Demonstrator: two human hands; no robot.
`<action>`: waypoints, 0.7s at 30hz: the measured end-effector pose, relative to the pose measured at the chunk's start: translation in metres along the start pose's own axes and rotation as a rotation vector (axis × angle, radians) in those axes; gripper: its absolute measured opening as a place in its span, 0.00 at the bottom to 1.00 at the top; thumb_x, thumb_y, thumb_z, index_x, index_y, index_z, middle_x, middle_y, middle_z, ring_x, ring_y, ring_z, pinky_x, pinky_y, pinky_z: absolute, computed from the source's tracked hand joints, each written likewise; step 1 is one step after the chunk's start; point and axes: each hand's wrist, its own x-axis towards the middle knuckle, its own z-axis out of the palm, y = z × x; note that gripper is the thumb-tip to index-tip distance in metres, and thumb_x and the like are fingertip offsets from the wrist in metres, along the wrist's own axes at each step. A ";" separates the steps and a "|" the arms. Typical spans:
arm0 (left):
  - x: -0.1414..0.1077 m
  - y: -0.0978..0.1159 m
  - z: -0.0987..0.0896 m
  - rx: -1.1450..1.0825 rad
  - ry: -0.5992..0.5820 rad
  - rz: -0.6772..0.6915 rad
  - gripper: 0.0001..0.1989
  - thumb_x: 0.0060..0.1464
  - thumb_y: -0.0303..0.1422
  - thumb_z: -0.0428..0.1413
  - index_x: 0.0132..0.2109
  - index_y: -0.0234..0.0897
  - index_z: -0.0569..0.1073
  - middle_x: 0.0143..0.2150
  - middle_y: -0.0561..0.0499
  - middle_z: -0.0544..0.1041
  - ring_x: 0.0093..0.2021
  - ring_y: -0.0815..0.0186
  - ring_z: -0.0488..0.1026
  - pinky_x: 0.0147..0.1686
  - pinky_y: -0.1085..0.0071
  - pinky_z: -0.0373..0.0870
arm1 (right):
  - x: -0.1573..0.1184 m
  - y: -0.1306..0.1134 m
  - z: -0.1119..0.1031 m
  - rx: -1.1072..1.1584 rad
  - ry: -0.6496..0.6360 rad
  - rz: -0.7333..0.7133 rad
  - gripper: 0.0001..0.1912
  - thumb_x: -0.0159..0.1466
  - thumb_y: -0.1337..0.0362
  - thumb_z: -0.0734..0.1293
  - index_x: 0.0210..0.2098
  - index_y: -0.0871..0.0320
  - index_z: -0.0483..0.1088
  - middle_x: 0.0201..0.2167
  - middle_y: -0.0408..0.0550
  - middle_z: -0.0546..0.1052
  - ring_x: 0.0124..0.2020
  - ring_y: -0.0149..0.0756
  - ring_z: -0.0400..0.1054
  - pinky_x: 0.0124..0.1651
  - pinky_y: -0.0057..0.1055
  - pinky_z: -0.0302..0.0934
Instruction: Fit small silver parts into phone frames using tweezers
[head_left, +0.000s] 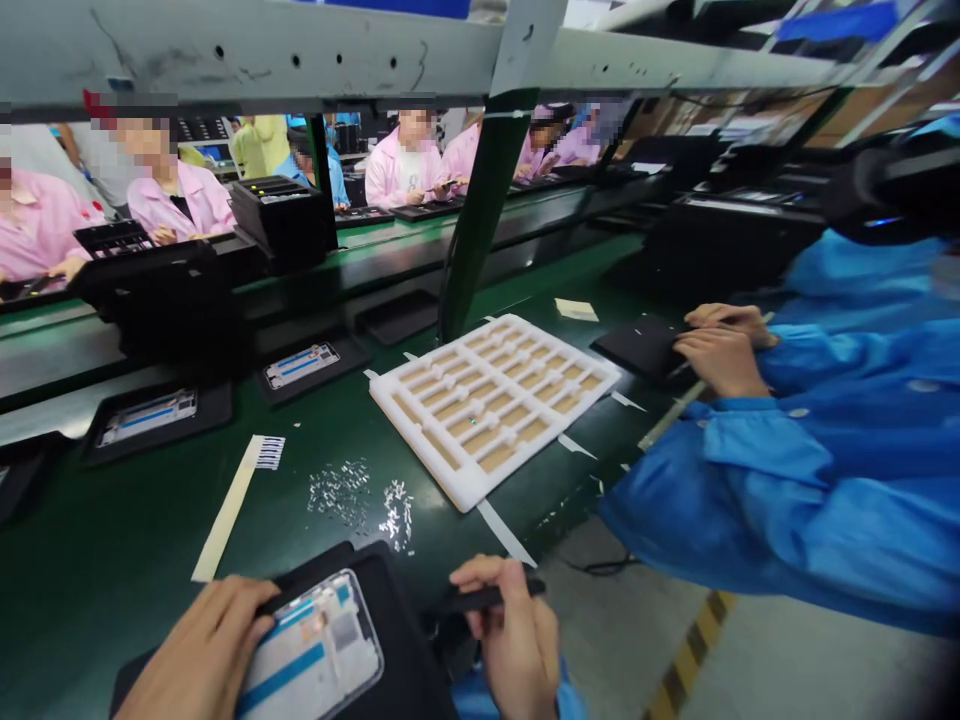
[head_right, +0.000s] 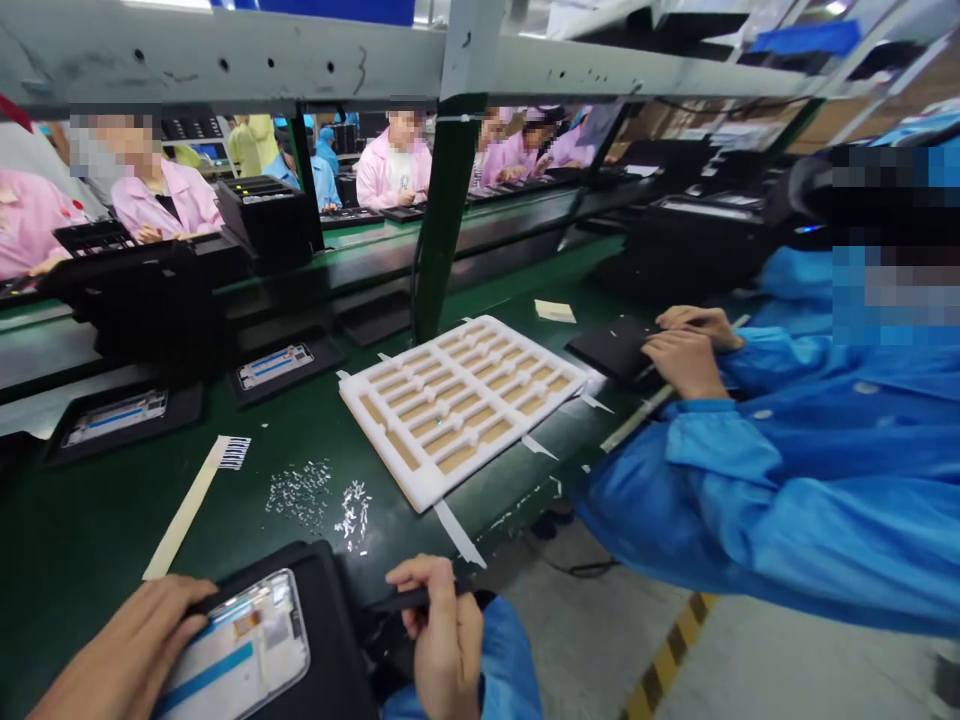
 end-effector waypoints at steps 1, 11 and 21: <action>-0.001 0.008 0.012 -0.015 -0.032 0.009 0.14 0.73 0.38 0.50 0.56 0.53 0.79 0.48 0.53 0.85 0.43 0.65 0.84 0.41 0.74 0.81 | 0.001 -0.004 -0.006 0.037 0.001 -0.031 0.37 0.71 0.33 0.66 0.27 0.60 0.81 0.23 0.49 0.77 0.17 0.29 0.64 0.18 0.24 0.58; 0.007 0.038 0.015 0.073 0.021 0.136 0.16 0.74 0.44 0.50 0.59 0.50 0.78 0.48 0.52 0.85 0.45 0.65 0.84 0.42 0.74 0.82 | -0.020 -0.042 0.003 -0.114 -0.572 -0.200 0.09 0.74 0.59 0.72 0.44 0.56 0.83 0.26 0.47 0.82 0.22 0.33 0.77 0.26 0.24 0.71; 0.018 0.060 0.000 -0.014 0.096 0.328 0.19 0.78 0.38 0.45 0.49 0.40 0.80 0.42 0.48 0.79 0.39 0.73 0.80 0.43 0.83 0.75 | -0.015 -0.046 0.027 -0.310 -0.837 -0.565 0.12 0.70 0.75 0.72 0.50 0.57 0.81 0.43 0.53 0.85 0.42 0.39 0.83 0.49 0.26 0.78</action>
